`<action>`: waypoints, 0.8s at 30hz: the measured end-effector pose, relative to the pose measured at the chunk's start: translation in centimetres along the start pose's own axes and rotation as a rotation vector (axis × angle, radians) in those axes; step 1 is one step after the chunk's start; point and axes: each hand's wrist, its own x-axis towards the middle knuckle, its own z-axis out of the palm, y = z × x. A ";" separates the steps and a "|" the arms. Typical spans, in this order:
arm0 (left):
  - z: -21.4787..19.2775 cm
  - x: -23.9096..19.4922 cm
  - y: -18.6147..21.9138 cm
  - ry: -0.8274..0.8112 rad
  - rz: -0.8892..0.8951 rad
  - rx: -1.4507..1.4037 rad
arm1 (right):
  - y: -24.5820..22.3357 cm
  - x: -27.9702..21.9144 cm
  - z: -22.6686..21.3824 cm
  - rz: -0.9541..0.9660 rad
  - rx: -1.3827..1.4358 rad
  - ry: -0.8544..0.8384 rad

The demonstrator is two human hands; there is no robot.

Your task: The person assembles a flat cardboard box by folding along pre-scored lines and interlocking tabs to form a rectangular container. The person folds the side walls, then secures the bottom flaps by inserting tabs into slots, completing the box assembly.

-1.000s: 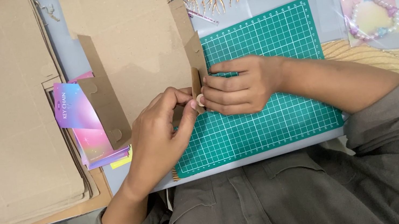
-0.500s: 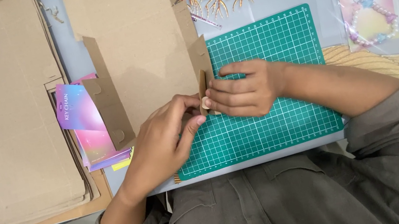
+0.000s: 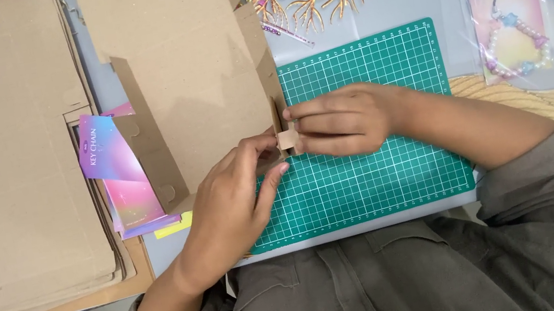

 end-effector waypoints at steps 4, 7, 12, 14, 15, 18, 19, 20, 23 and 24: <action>0.4 0.4 0.5 0.051 0.043 0.073 | 0.2 0.2 0.3 -0.032 -0.058 0.033; 0.5 0.5 1.0 0.063 0.078 0.052 | -0.1 -1.1 0.6 -0.081 -0.103 0.063; 0.6 0.4 0.3 0.148 0.143 0.171 | -0.1 -1.4 0.3 -0.108 -0.152 0.058; 1.4 0.4 -0.1 0.143 0.136 0.154 | -0.3 -0.8 0.3 -0.100 -0.114 0.044; 1.8 0.3 -0.3 0.131 0.131 0.138 | -0.4 -0.5 0.4 -0.088 -0.080 0.032; 1.5 0.4 0.4 0.144 0.119 0.109 | -0.2 0.8 -0.3 -0.058 -0.049 -0.013; 1.4 0.5 0.5 0.154 0.116 0.107 | -0.2 0.8 -0.5 -0.066 -0.043 -0.017; 1.2 0.5 0.5 0.155 0.139 0.099 | -0.2 1.0 -0.8 -0.037 -0.028 -0.046; 1.1 0.1 1.0 0.193 0.173 0.053 | -0.2 1.7 -1.5 0.053 0.001 -0.128; 1.2 -0.1 1.3 0.217 0.185 0.016 | -0.3 1.9 -1.7 0.125 0.012 -0.175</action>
